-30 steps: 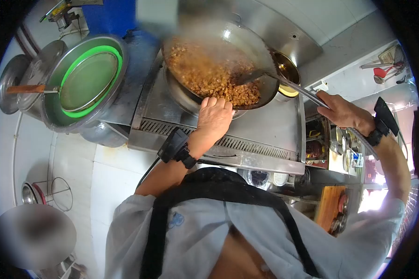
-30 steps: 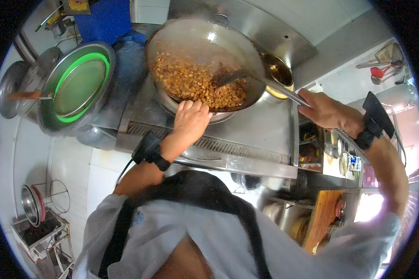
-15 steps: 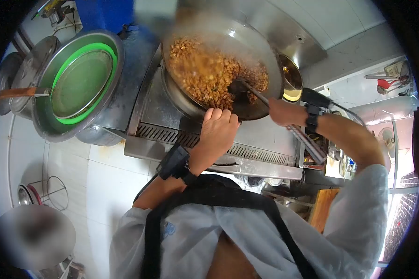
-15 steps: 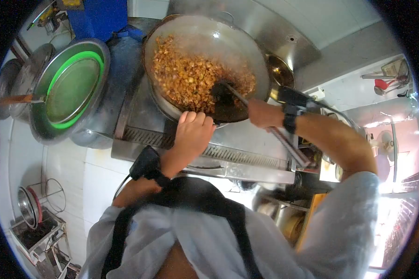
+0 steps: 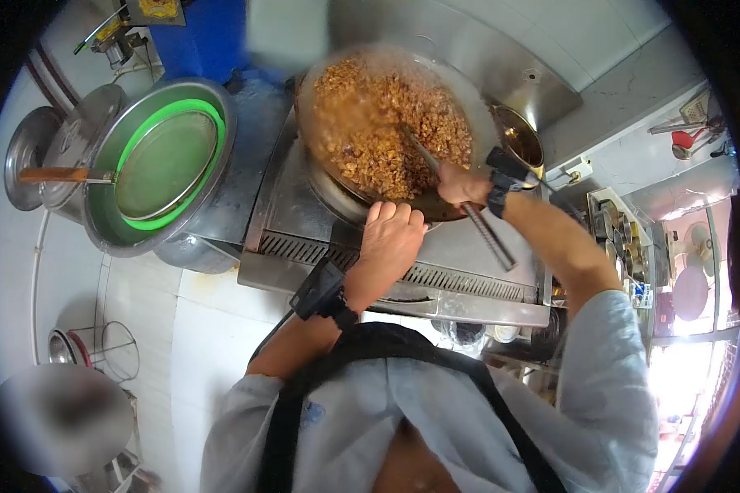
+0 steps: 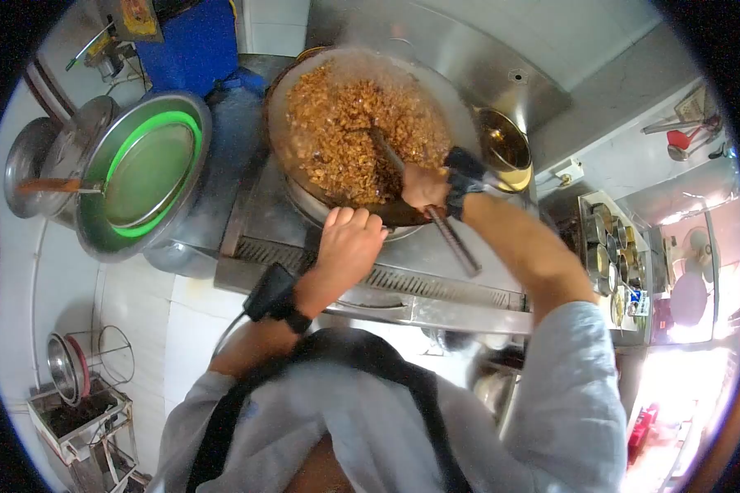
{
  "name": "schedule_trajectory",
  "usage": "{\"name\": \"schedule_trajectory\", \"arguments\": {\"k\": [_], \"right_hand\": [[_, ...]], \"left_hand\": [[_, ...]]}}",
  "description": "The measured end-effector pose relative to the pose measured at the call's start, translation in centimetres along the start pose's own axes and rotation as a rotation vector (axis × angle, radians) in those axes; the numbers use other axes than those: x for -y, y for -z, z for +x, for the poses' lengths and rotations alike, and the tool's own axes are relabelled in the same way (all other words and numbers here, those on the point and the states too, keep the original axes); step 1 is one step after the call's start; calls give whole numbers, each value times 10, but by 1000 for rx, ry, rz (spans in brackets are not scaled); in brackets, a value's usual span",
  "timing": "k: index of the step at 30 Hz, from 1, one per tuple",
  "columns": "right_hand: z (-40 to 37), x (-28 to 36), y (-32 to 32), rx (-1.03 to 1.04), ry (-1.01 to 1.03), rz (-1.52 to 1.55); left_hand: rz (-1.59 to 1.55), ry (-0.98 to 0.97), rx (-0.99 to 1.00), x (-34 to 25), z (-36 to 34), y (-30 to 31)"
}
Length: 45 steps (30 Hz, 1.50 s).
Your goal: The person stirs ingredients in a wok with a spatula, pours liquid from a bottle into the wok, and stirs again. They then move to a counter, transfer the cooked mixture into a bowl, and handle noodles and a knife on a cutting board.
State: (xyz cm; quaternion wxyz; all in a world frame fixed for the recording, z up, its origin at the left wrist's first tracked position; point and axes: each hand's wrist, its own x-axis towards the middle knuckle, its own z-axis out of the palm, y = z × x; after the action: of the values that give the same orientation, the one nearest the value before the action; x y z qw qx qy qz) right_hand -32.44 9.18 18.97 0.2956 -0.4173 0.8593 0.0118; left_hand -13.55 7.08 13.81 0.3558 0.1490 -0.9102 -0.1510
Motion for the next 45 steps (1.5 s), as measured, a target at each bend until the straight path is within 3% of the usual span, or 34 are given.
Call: {"name": "schedule_trajectory", "arguments": {"k": [5, 11, 17, 22, 27, 31, 33, 37, 45], "right_hand": [[-43, 6, 29, 263, -40, -255], [-82, 9, 57, 335, -26, -290], [-55, 28, 42, 344, -47, -324], [-4, 36, 6, 136, -154, 55], [-7, 12, 16, 88, -36, 473], [-103, -1, 65, 50, -53, 220], [-146, -10, 88, 117, -81, 165], [-207, -2, 104, 221, -201, 75], [-185, 21, 80, 396, -284, -209]], "left_hand": [[20, -18, 2, 1, -1, -2], [-1, -22, -10, 3, -3, 0], [-35, 21, 35, -1, -2, -1], [-10, -7, 10, 0, -2, 1], [-20, -28, 10, 3, -5, 1], [-51, -22, -34, 5, -13, -4], [-101, -54, -181, 2, -16, -3], [-110, 25, -138, -7, -24, 3], [-128, 70, -119, -15, -31, 0]]}}
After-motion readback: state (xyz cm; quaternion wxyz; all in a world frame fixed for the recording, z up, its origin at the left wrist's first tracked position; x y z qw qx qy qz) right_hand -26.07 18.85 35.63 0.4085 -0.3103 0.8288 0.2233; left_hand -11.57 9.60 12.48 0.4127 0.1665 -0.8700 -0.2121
